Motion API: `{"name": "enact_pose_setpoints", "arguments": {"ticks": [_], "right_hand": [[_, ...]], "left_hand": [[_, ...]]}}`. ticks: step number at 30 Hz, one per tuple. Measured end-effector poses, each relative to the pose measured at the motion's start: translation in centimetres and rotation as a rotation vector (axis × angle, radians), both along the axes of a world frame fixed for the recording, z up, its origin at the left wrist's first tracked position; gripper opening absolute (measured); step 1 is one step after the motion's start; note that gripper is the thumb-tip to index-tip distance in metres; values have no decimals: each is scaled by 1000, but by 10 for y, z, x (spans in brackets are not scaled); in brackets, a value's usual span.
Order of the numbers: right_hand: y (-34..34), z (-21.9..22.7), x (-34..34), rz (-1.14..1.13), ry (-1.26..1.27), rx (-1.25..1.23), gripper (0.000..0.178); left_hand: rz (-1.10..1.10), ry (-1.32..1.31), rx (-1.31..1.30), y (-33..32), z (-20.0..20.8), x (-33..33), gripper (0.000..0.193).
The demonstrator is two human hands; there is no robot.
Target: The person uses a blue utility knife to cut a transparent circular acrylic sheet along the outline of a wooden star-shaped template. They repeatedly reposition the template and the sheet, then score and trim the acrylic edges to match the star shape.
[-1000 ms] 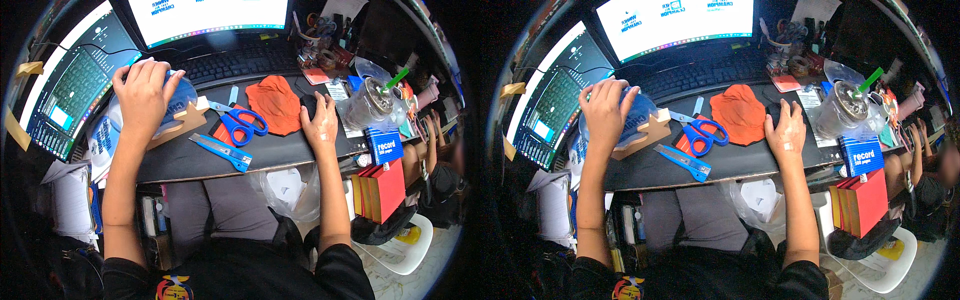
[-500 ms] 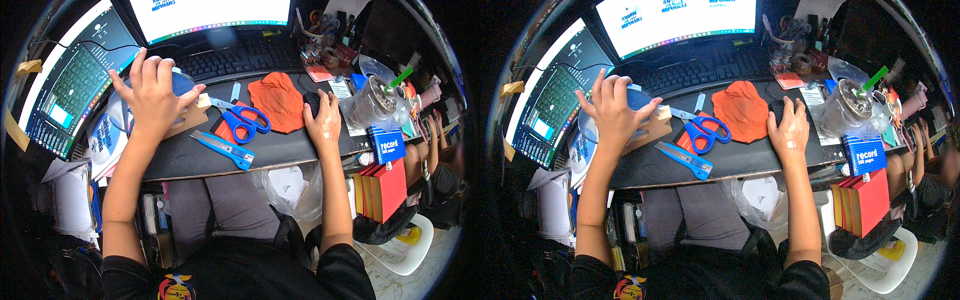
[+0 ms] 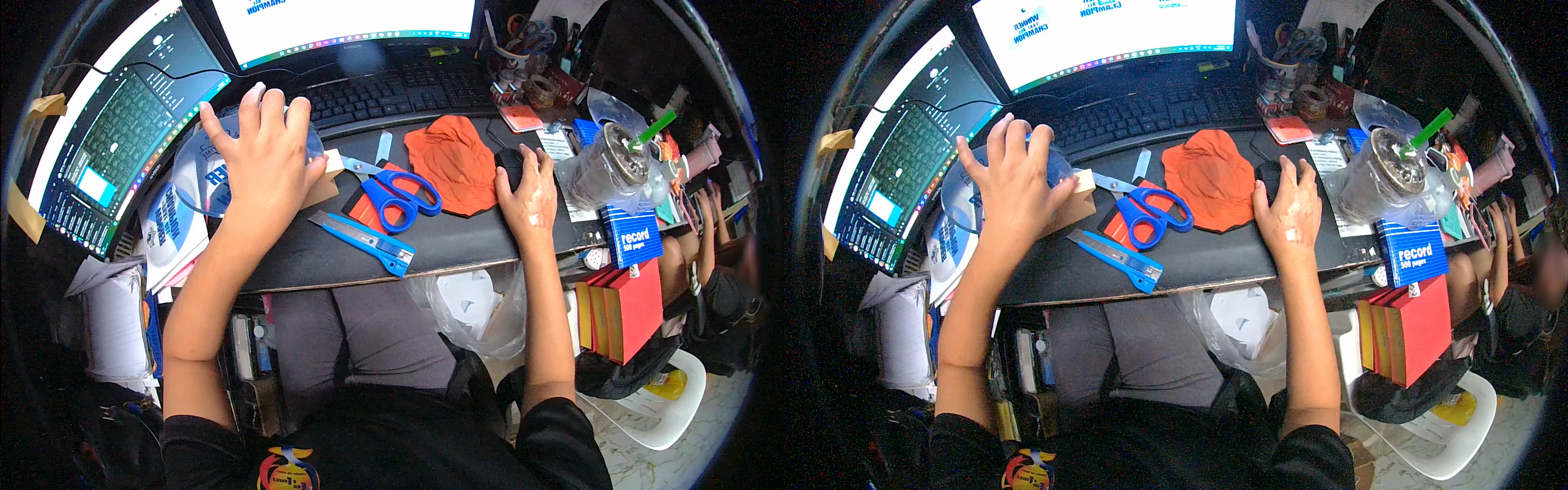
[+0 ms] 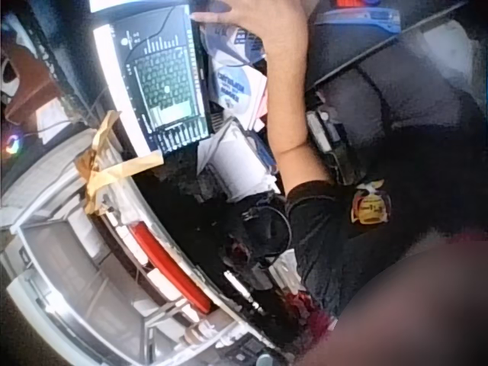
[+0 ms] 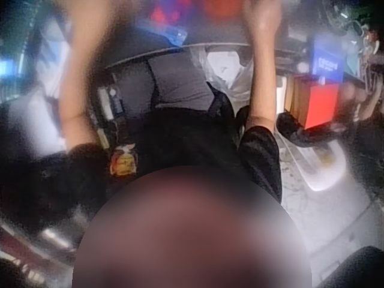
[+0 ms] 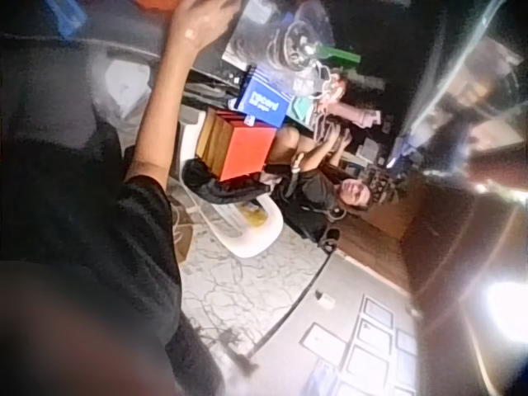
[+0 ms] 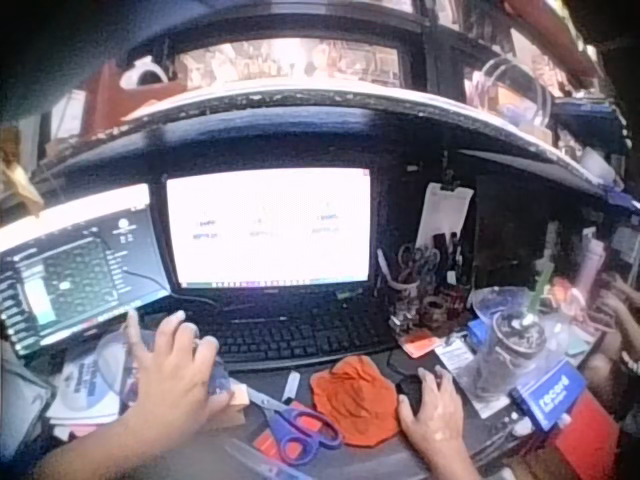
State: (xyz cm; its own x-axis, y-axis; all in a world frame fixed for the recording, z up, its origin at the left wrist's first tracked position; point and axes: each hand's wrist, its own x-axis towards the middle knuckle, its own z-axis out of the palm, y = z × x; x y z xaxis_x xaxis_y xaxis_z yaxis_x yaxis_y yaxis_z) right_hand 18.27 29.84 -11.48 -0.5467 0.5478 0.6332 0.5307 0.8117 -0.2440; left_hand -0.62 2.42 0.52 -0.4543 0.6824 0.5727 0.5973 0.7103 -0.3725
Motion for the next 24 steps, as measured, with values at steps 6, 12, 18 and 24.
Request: {"name": "enact_pose_setpoints", "arguments": {"ticks": [6,12,18,24], "right_hand": [[0,1,0,13,23,16,55],[3,-4,0,9,26,1,55],[-24,25,-3,55,275,178,34],[-152,42,-27,643,116,29,24]], "left_hand": [[-67,-17,53,1,2,0,55],[-168,55,127,0,-6,-13,40],[-142,72,163,-9,13,-18,43],[-299,-355,251,-82,64,-41,62]]}}
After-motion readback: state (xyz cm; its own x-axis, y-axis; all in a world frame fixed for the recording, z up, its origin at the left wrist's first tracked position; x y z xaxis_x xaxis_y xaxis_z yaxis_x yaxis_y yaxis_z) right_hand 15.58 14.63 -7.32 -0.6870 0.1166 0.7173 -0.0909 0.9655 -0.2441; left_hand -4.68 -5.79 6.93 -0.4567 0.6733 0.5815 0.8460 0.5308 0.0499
